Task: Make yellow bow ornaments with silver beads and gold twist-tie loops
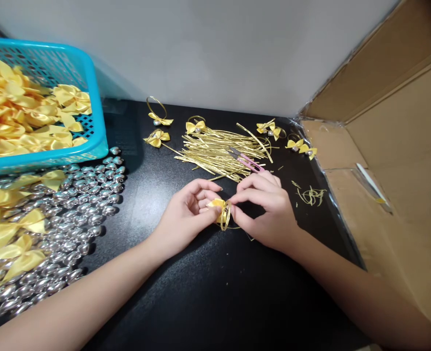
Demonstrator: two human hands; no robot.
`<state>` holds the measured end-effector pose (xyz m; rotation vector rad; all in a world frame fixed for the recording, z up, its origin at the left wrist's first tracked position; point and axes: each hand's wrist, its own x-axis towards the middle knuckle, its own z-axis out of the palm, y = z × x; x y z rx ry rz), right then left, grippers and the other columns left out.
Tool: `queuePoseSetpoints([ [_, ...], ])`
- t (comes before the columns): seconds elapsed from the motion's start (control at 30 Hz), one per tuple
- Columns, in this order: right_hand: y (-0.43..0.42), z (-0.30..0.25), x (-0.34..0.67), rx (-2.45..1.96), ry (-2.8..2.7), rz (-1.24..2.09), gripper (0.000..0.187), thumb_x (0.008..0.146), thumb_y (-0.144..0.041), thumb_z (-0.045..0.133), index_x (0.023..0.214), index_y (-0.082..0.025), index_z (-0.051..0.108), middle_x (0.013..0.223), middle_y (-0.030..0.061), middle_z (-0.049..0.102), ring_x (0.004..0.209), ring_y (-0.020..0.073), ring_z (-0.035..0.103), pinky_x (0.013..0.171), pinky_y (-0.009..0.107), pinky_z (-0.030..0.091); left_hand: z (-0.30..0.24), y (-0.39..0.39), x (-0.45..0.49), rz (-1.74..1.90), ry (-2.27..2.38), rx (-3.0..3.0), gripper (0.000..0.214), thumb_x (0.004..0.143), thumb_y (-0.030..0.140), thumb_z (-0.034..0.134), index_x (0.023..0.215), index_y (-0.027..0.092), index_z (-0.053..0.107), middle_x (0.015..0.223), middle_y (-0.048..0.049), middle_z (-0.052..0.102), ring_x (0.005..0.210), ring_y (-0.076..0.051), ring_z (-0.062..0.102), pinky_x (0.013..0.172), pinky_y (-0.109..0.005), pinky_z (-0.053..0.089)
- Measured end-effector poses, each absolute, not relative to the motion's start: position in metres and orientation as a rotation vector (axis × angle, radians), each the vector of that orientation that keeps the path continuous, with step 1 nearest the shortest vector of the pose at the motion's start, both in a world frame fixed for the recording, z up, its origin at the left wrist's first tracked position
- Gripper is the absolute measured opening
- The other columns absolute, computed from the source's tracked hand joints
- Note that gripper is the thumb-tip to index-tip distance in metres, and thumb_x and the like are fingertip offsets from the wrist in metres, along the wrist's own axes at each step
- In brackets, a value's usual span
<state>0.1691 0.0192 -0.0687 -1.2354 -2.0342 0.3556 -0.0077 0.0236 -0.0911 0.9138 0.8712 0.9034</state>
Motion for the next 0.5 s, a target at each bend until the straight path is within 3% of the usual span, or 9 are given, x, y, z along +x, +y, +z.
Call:
queuePoseSetpoints([
  [0.5,0.0208,-0.0696,0.1737,-1.196,-2.124,0.24,0.009,0.067,-0.016,0.065,0.062,-0.022,0.061,0.071,-0.0019,0.062,0.073,0.0166,0.055,0.08,0.04,0.034,-0.0889,0.0229,-0.0083,0.869,0.902,0.906,0.026,0.074,0.012,0.071,0.096,0.015,0.059,0.072,0.0033,0.062,0.06,-0.006,0.058,0.059,-0.017,0.048],
])
